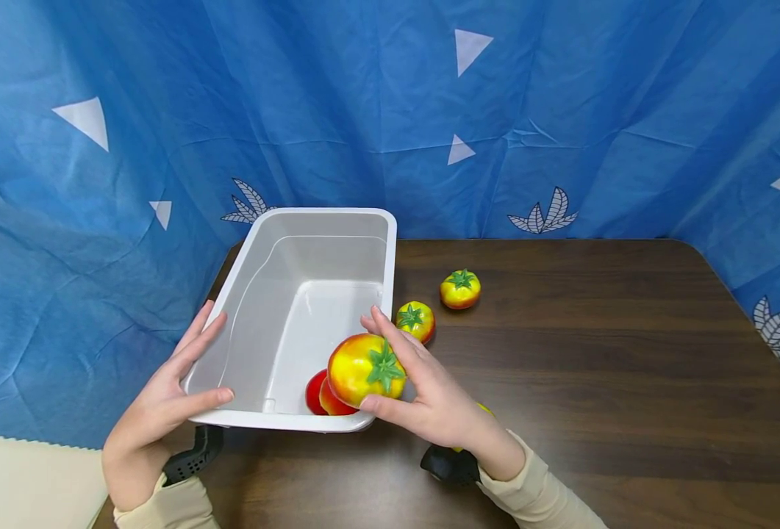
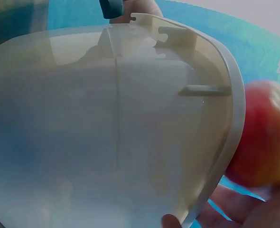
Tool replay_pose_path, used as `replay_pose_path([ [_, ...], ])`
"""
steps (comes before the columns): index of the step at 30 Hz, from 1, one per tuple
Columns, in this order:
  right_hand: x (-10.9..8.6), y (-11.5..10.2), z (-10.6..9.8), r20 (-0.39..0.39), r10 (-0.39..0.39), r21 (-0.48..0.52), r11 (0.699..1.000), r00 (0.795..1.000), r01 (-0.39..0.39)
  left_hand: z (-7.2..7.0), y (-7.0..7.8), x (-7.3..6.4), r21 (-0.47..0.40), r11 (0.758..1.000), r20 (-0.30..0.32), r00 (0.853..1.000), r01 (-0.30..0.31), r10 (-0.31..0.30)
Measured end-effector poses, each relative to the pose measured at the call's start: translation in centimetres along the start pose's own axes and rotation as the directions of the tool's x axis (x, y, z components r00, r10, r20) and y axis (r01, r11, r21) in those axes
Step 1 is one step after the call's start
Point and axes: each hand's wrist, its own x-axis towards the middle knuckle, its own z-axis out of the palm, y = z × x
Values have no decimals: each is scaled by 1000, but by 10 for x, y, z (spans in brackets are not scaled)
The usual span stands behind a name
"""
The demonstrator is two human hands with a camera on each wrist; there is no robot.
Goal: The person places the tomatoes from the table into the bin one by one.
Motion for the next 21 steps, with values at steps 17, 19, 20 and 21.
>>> replay_pose_path([
  [17, -7, 3, -6, 54, 57, -146, 988, 997, -48, 0, 1, 0, 12, 1000, -9, 1000, 28, -28],
  [19, -9, 4, -8, 51, 52, -141, 989, 997, -45, 0, 1, 1, 9, 999, -9, 999, 37, -37],
  [20, -10, 4, -8, 48, 51, -136, 990, 998, -44, 0, 2, 1, 8, 999, -10, 999, 41, -41],
  [21, -11, 5, -9, 46, 49, -130, 991, 998, -43, 0, 1, 1, 7, 999, -10, 999, 45, -45],
])
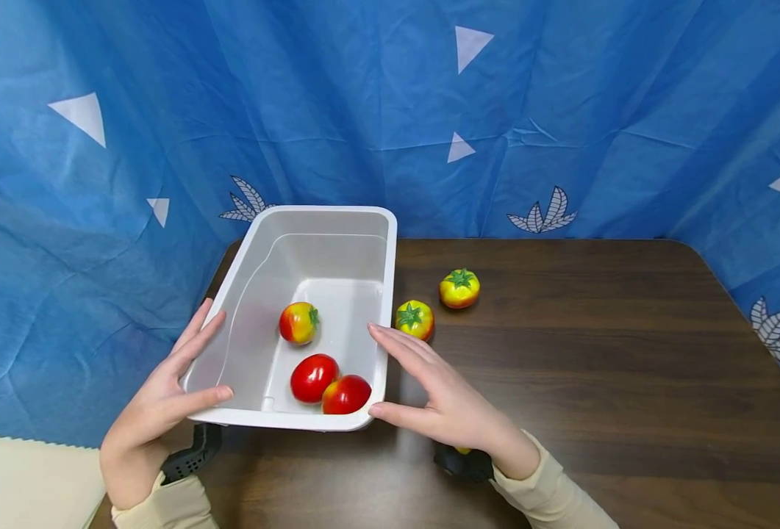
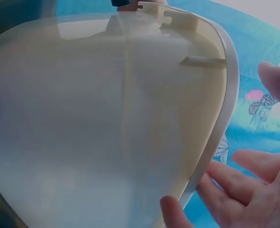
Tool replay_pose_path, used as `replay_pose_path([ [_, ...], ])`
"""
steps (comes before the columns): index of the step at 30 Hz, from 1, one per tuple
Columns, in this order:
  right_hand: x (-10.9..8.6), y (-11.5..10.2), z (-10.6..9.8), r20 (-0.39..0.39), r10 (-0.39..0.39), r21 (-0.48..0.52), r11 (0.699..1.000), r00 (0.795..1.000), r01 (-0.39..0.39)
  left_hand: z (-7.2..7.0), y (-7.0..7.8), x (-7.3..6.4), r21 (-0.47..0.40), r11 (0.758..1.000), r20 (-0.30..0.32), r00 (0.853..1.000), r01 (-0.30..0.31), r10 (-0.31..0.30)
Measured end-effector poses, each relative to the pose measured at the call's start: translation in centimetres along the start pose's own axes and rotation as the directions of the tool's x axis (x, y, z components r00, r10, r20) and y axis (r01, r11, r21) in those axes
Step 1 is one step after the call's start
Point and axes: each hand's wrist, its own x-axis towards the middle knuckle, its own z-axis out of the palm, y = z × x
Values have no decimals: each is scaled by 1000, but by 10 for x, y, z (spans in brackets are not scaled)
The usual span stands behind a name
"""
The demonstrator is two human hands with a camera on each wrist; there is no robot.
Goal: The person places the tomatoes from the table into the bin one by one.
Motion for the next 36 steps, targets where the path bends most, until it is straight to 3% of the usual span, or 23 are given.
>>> replay_pose_path([
  [8, -6, 5, -2, -34, 3, 82, 997, 999, 0, 0, 0, 0, -3, 1000, -3, 1000, -4, 4],
  [15, -11, 17, -1, -90, -68, 94, 993, 994, 76, 0, -1, 0, -22, 1000, -5, 1000, -4, 3],
  [21, -25, 35, 0, -24, -8, 69, 998, 1000, 10, -1, -2, 1, -46, 999, -11, 1000, -4, 4],
  [27, -39, 53, 1, 39, 43, 46, 998, 998, -45, -2, -1, 0, -14, 1000, -8, 1000, -11, 11],
  [36, -59, 74, -2, 77, -12, -38, 999, 997, 15, -2, -1, 0, -16, 1000, -7, 1000, -1, 1],
])
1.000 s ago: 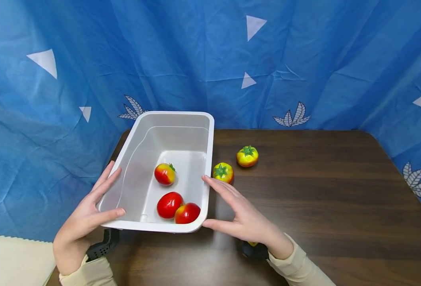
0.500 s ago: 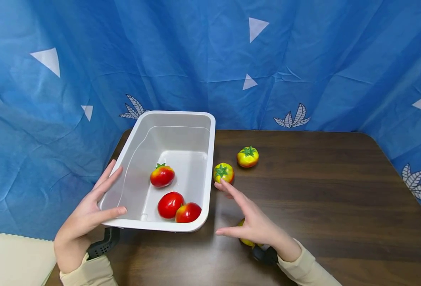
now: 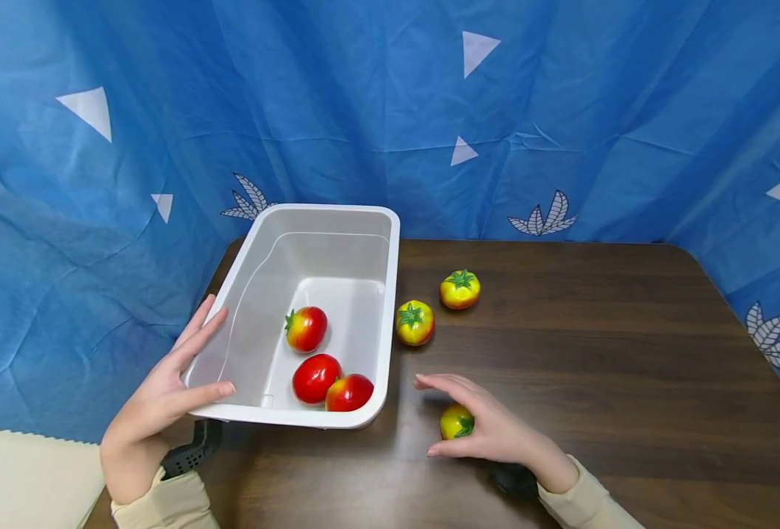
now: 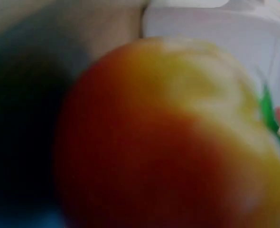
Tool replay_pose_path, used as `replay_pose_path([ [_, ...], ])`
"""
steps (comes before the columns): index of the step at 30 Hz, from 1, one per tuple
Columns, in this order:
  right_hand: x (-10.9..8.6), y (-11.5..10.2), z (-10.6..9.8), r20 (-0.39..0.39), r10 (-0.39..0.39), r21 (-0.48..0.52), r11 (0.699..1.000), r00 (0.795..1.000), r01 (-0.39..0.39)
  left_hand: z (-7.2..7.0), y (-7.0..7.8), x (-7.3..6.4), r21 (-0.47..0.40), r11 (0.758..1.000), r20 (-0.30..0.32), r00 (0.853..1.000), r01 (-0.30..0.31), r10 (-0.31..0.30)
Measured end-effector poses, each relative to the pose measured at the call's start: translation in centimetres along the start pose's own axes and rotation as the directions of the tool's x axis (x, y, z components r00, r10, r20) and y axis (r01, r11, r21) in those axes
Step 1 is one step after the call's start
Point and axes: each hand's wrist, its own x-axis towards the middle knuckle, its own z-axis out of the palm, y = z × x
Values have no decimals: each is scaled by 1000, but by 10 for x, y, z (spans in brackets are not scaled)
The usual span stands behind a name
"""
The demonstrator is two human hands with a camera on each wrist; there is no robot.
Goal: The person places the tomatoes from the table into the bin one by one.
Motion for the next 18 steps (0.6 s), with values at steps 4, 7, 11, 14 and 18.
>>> replay_pose_path([
  [4, -8, 10, 2, -21, 12, -22, 1000, 1000, -13, 0, 0, 0, 1, 1000, -1, 1000, 2, -2],
  [7, -13, 17, 3, -32, 20, -39, 999, 999, -21, 0, 0, 1, -4, 1000, -1, 1000, 1, -1],
  [11, -18, 24, 4, -61, -34, -80, 996, 998, 29, 0, 0, 1, 6, 1000, 1, 1000, -1, 1],
  [14, -17, 20, 2, -73, -54, -92, 995, 996, 47, 0, 0, 1, 13, 1000, 1, 1000, -1, 1],
  [18, -17, 17, 0, -57, -37, -90, 995, 998, 32, 0, 0, 1, 15, 1000, 1, 1000, 0, 0],
])
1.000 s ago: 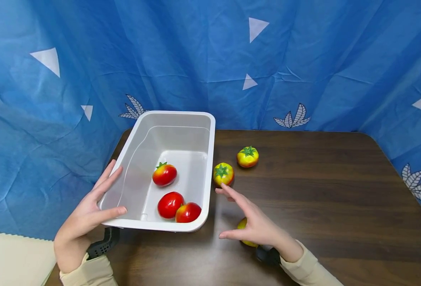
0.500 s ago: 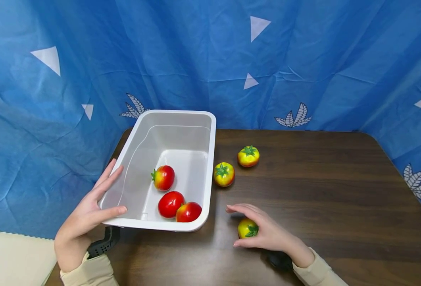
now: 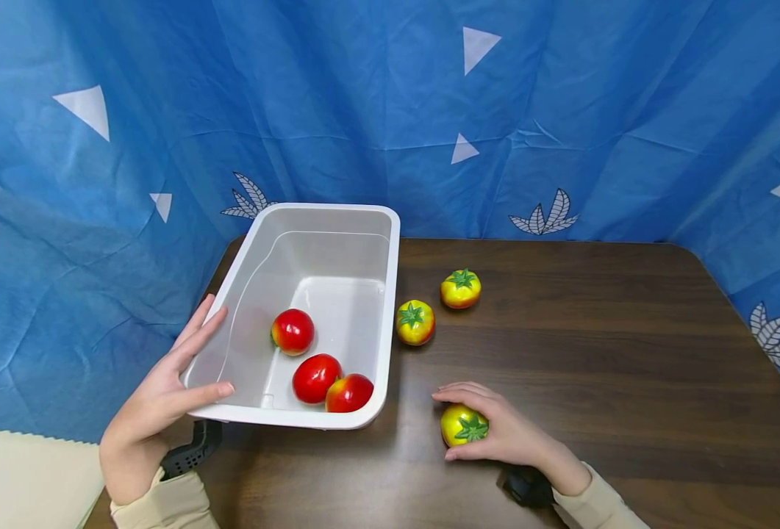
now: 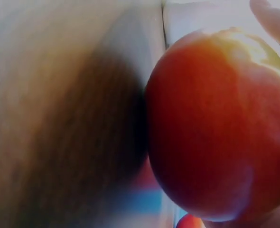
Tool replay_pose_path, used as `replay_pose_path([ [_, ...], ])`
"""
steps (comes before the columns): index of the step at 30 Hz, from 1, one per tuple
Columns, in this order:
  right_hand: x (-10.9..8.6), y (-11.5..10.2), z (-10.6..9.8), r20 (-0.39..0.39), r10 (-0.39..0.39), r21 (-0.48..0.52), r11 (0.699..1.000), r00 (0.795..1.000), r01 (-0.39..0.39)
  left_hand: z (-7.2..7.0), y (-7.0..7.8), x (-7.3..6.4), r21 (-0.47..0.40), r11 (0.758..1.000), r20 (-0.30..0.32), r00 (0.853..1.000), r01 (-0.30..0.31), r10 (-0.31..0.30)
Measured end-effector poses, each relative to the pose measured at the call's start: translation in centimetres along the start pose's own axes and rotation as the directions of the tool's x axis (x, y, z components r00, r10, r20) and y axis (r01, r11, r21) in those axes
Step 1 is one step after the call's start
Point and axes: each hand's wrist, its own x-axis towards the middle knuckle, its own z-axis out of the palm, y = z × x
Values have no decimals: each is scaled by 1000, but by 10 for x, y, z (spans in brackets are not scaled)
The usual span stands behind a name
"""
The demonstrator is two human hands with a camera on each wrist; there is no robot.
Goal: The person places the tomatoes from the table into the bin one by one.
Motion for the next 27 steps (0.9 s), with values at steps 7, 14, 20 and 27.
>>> replay_pose_path([
  [7, -5, 15, 4, 80, 57, 18, 998, 995, -58, 0, 1, 0, 2, 1000, 0, 1000, 15, -15],
  [14, -7, 20, 6, 126, 105, 63, 992, 986, -114, 1, 0, 0, -1, 1000, -1, 1000, 4, -4],
  [20, -7, 19, 6, 138, 125, 77, 988, 983, -136, 0, -1, -1, -4, 1000, 3, 1000, -4, 4],
  [27, -5, 16, 4, 130, 143, 94, 983, 981, -156, 0, 0, 0, -3, 1000, 6, 1000, -3, 3],
])
